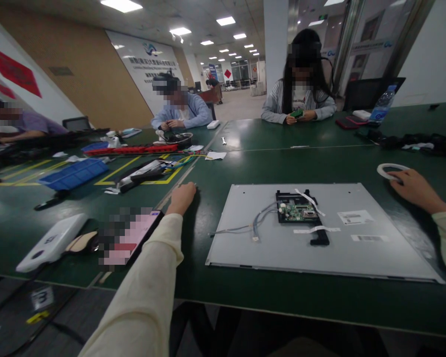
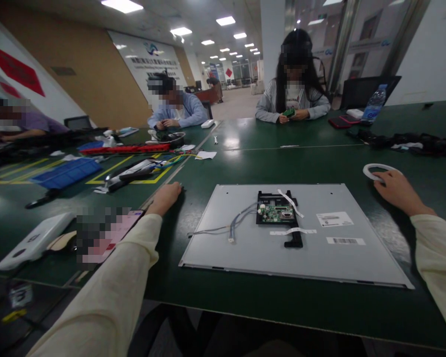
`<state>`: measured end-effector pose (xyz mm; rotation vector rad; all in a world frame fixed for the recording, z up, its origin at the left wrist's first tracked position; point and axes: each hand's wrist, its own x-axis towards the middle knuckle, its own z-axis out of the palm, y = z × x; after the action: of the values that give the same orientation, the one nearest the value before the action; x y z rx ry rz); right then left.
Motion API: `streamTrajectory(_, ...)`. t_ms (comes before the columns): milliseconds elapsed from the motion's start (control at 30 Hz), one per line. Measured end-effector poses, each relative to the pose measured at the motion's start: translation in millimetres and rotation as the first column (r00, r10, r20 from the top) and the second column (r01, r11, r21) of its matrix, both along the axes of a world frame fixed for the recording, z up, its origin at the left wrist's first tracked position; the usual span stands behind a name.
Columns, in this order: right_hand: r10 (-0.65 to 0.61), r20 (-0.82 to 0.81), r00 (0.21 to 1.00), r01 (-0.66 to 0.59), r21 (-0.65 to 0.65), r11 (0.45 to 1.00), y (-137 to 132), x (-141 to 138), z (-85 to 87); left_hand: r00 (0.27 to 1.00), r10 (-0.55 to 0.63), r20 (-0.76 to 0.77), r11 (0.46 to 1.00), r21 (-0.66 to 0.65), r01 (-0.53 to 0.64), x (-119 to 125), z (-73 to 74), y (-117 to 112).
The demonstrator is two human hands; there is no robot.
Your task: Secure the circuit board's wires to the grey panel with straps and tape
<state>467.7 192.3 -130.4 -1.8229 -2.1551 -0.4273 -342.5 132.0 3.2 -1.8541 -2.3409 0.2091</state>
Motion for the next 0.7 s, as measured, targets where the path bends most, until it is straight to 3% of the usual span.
streamTrajectory(200, 0.026, -0.008, 1.0, -0.026, -0.017, 1.0, 0, -3, 3.1, 0.994, 0.11, -0.018, 0.992, 0.065, -0.108, -6, 1.2, -1)
streamTrajectory(300, 0.015, -0.015, 1.0, -0.016, -0.023, 1.0, -2, -5, 5.0, 0.994, 0.111, -0.021, 0.99, 0.091, -0.109, -8, 1.7, -4)
streamTrajectory(400, 0.004, -0.022, 1.0, -0.004, -0.031, 1.0, -3, -7, 6.0, 0.997, 0.04, -0.058, 0.997, 0.061, -0.037, -9, 2.3, -6)
streamTrajectory(567, -0.004, -0.022, 1.0, 0.004, -0.028, 1.0, -3, -5, 5.0, 0.98, -0.181, -0.082, 0.981, -0.084, 0.174, -16, 5.4, -4)
streamTrajectory(700, -0.004, -0.022, 1.0, 0.004, -0.027, 1.0, -2, -5, 5.0, 0.977, -0.192, -0.093, 0.979, -0.092, 0.184, -19, 5.5, 0)
